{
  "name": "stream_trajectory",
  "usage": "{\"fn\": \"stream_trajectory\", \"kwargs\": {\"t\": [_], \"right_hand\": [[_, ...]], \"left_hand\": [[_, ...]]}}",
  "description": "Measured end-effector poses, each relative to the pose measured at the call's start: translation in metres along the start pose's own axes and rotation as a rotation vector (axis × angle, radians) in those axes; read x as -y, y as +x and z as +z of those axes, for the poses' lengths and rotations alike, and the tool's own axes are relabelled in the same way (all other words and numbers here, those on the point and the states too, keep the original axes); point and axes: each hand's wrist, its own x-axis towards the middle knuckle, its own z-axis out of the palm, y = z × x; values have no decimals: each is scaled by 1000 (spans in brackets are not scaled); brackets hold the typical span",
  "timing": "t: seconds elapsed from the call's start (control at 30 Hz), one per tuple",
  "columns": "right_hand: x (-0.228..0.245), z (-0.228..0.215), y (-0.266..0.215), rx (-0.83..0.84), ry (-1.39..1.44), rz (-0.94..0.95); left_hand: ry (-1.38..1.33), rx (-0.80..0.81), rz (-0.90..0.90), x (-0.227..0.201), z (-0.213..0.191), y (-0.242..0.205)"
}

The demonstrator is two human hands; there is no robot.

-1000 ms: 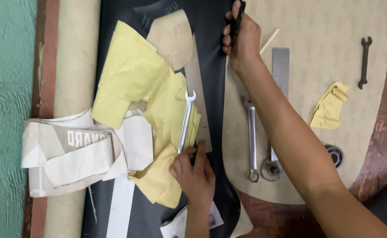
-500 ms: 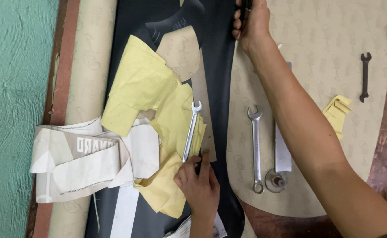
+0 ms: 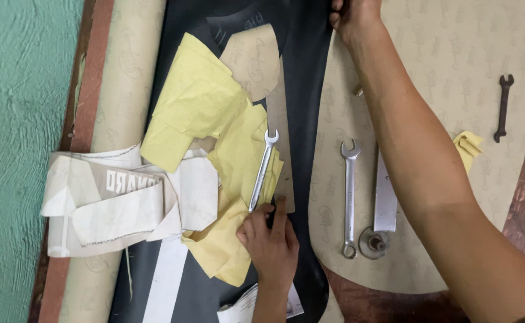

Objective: The person cuts a shape out of black vinyl using shears. They place a light-colored template on the vinyl, mark around it with a white tool, and then cut the vinyl along the marked lines.

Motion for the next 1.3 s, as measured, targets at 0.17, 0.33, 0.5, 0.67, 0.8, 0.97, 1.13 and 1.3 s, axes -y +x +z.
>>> {"fn": "stream_trajectory", "kwargs": {"t": [0.17,0.33,0.5,0.67,0.8,0.97,1.13,1.3], "right_hand": [[7,-8,-3,179,45,23],[32,7,-82,231,282,228],[57,-68,-340,346,330,320],[116,-184,-526,479,-406,696],[115,-262,-594,681,-263,114],[97,-328,-673,571,31,684],[124,-346,-655,350,121,381],[173,-405,-656,65,83,416]], "left_hand": [[27,-47,3,-6,0,9],[51,-54,37,-7,1,8],[126,-118,41,-2,5,1],[217,-141,79,0,8,-7],[131,-216,146,8,23,3],[78,-209,188,48,26,-16],[-630,-402,20,85,26,-12],[-740,-185,-365,34,-41,2]]}}
